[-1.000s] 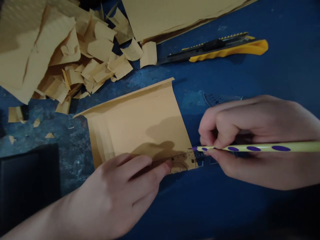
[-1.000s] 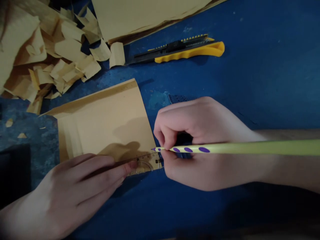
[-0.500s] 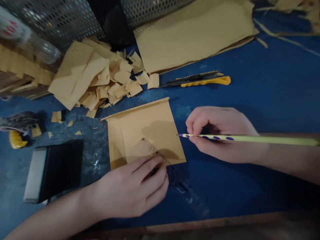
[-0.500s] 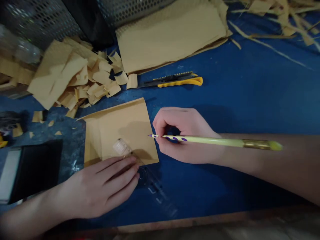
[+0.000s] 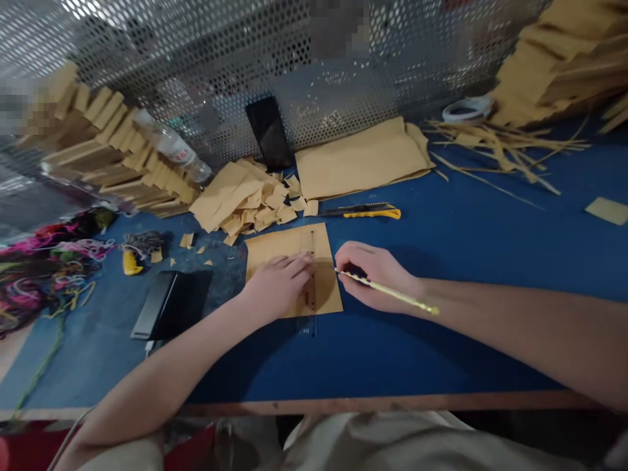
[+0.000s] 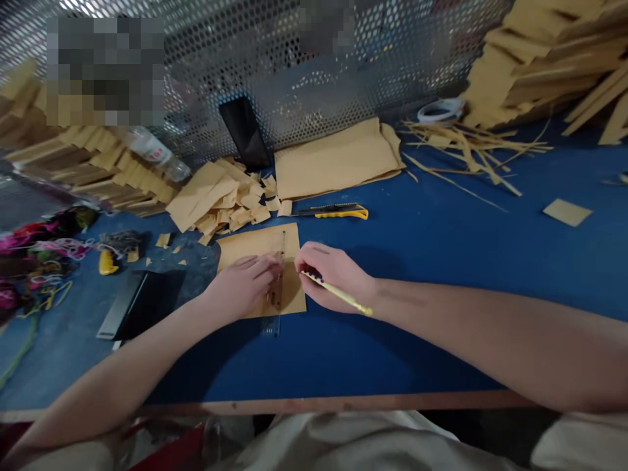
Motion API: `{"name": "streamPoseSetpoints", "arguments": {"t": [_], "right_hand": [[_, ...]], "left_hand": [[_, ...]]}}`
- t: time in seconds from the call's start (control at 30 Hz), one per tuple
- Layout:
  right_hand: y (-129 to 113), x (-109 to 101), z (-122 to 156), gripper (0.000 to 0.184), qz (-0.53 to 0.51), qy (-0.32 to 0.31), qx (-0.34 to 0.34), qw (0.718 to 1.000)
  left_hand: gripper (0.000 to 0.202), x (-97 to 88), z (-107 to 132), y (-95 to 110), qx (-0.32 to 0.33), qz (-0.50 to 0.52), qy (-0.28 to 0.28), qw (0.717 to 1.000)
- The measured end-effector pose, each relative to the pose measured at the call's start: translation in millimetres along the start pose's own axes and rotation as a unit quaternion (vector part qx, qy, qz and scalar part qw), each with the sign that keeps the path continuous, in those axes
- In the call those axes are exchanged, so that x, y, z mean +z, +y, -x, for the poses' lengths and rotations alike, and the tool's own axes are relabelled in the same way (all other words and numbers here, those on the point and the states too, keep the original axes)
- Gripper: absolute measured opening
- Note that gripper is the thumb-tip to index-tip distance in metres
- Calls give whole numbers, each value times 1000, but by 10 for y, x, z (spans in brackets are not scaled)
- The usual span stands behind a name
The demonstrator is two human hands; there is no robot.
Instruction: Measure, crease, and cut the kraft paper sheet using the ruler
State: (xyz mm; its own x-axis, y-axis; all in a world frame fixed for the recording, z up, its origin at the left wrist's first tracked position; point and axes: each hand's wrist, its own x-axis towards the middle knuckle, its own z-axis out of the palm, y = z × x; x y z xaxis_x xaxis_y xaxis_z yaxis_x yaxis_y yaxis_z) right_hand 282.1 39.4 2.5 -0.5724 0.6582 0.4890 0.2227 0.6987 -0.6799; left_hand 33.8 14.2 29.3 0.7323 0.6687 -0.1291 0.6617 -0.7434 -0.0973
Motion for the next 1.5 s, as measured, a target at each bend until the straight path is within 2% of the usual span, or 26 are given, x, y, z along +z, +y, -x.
{"name": "streamPoseSetpoints", "arguments": {"t": [0.13,0.23,0.33,0.47,0.6,0.8,0.97,1.1,1.2,1.3,1.4,1.5], "right_hand": [[-19,67,62,19,78,-21,-74,994],[37,120,97,20,148,-19,-140,979],[139,135,87,23,225,-4,-169,960],[273,10,9,28,336,-52,-73,937],[359,-285,-60,31,408,-38,38,912],[490,-772,-61,26,478,-47,232,846],[643,-938,-66,24,483,-73,311,815],[677,-925,-64,22,481,-85,321,811],[585,-870,-72,25,480,-75,304,819],[399,-747,-85,29,467,-67,258,843],[214,-564,-70,27,423,-95,210,876],[133,-415,-32,31,372,-133,183,900]], "left_hand": [[45,-68,-110,-40,-50,42,-30,997],[53,-86,-202,-167,-69,80,-9,994],[57,-42,-294,-334,-139,107,10,984],[59,70,-369,-479,-188,119,23,975],[59,112,-354,-466,-199,137,23,970],[59,12,-209,-300,-159,161,14,974],[53,9,-178,-219,-122,172,11,977],[52,-9,-240,-194,-119,153,7,981],[56,-91,-278,-102,-134,109,7,985],[54,-190,-288,77,-142,51,24,988],[38,-237,-279,265,-120,21,32,992],[23,-214,-257,369,-103,17,20,994]]}}
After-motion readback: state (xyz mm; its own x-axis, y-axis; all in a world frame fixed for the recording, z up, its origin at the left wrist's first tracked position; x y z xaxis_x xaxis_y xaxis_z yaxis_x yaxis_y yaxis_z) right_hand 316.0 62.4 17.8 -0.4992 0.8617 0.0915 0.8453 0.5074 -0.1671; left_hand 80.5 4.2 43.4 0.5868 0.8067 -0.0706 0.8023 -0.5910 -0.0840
